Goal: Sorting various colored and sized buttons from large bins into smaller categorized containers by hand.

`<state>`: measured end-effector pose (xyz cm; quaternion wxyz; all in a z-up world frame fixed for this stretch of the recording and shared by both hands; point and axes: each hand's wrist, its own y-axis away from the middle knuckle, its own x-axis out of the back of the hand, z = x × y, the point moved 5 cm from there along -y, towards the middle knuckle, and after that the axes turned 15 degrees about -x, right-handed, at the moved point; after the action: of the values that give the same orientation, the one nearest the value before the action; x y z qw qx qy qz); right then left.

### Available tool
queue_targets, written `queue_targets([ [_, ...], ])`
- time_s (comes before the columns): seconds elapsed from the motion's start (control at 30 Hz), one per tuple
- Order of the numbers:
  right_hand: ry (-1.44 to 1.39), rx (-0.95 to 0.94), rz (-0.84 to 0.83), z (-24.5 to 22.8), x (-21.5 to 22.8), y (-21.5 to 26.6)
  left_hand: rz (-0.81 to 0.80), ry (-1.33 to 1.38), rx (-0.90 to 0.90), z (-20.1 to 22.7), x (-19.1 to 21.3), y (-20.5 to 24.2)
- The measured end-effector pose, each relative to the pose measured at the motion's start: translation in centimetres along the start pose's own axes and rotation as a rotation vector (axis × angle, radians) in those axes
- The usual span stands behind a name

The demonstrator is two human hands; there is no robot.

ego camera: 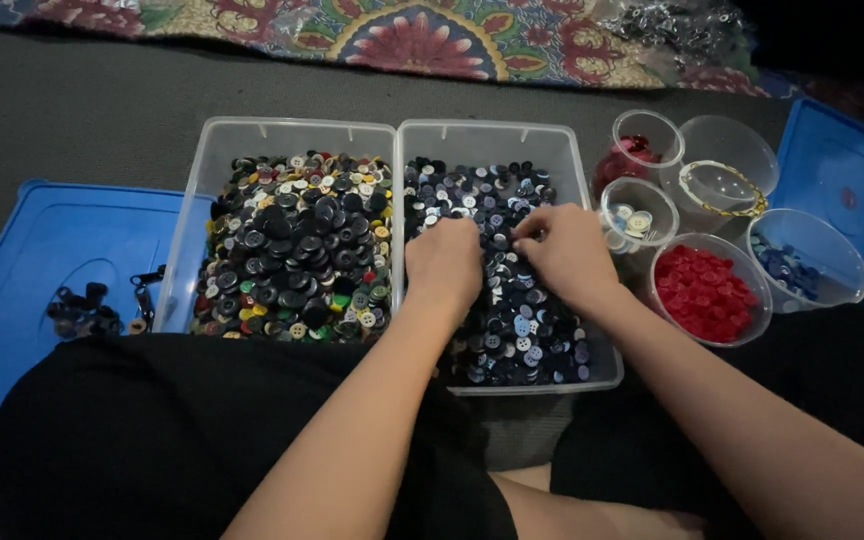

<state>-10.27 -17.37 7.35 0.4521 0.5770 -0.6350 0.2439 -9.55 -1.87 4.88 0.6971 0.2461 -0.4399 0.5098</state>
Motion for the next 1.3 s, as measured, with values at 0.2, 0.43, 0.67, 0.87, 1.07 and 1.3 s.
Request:
queue_targets([
  [0.2,0.083,0.075,-0.009,-0.5,-0.1,-0.2,-0.048,-0.035,0.014,0.3,-0.7,0.4],
  [0.43,0.032,0.092,0.011,-1.5,0.1,0.8,-0.035,0.153,0.101,1.5,1.6,1.8],
  [0.67,0.040,0.018,0.001,0.8,-2.1,-1.7,-0.034,0.516,0.262,-0.3,-1.1,3.3],
  [0.87,-0.019,0.002,-0.039,0.8,-1.5,-0.3,0.006,0.729,0.274,0.9,0.2,4.6],
  [1.07,-0.168,-0.091,-0.082,4.6,-2.9,-0.9,0.153,0.778,0.192,1.1,1.6,5.5],
  [1.3,-0.687,-0.310,-0.206,4.0,-1.7,2.3,0.200,0.675,0.142,1.8,1.9,6.5],
])
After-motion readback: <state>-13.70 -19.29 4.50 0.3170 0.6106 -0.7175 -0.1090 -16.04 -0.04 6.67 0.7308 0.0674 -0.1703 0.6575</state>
